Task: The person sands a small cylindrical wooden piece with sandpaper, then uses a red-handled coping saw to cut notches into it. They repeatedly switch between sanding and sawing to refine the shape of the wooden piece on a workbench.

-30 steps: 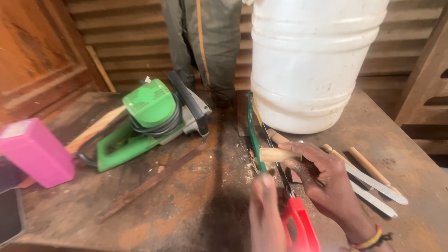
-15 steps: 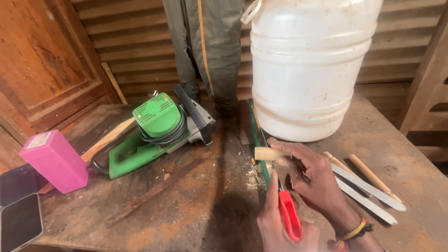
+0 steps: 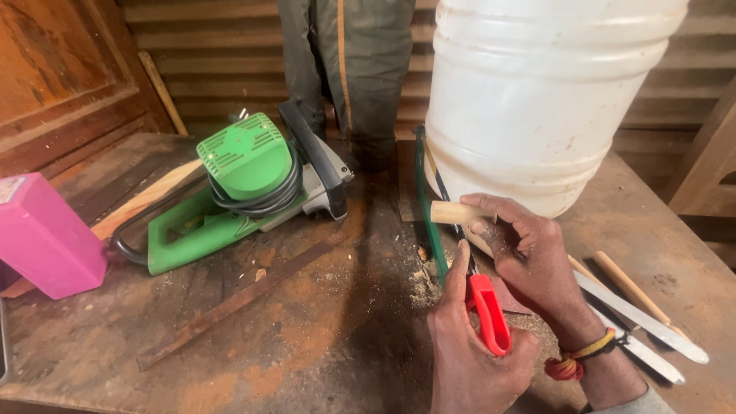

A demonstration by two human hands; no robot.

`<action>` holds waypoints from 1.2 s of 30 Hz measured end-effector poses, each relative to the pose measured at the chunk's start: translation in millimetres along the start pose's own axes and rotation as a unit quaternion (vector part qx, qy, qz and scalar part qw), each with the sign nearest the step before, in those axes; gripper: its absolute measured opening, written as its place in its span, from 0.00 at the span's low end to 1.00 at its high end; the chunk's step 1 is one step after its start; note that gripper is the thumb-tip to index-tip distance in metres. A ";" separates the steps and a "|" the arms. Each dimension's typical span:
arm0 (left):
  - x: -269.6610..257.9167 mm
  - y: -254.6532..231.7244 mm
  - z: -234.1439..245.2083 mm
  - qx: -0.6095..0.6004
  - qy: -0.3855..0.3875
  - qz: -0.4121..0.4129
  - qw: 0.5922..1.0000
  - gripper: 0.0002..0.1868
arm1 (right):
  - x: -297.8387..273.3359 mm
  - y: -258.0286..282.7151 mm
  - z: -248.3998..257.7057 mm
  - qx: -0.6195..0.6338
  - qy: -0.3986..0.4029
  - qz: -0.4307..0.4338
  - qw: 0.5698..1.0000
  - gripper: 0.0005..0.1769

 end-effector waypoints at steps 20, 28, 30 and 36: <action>8.8 2.6 4.9 -0.015 0.002 0.035 0.999 0.51 | 3.5 -22.8 -9.9 -0.024 0.040 -0.055 0.997 0.19; 6.0 0.9 7.6 -0.030 -0.008 0.008 0.999 0.50 | 4.4 -9.7 -13.3 0.051 0.046 0.033 0.997 0.18; 9.0 3.9 5.5 0.011 0.010 0.025 1.000 0.51 | 1.6 -29.1 -7.6 -0.011 0.057 -0.038 0.998 0.22; 10.0 -16.4 10.3 -0.063 -0.005 -0.018 0.998 0.47 | 5.4 -10.2 -12.8 0.016 0.045 -0.009 0.999 0.19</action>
Point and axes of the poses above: each hand's wrist, its own x-axis towards the middle knuckle, its own z-axis out of the back of the hand, y = z × x, the point moved 10 cm from there along x, towards the middle knuckle, and after that the axes turned 15 degrees about -y, right-handed, at the moved point
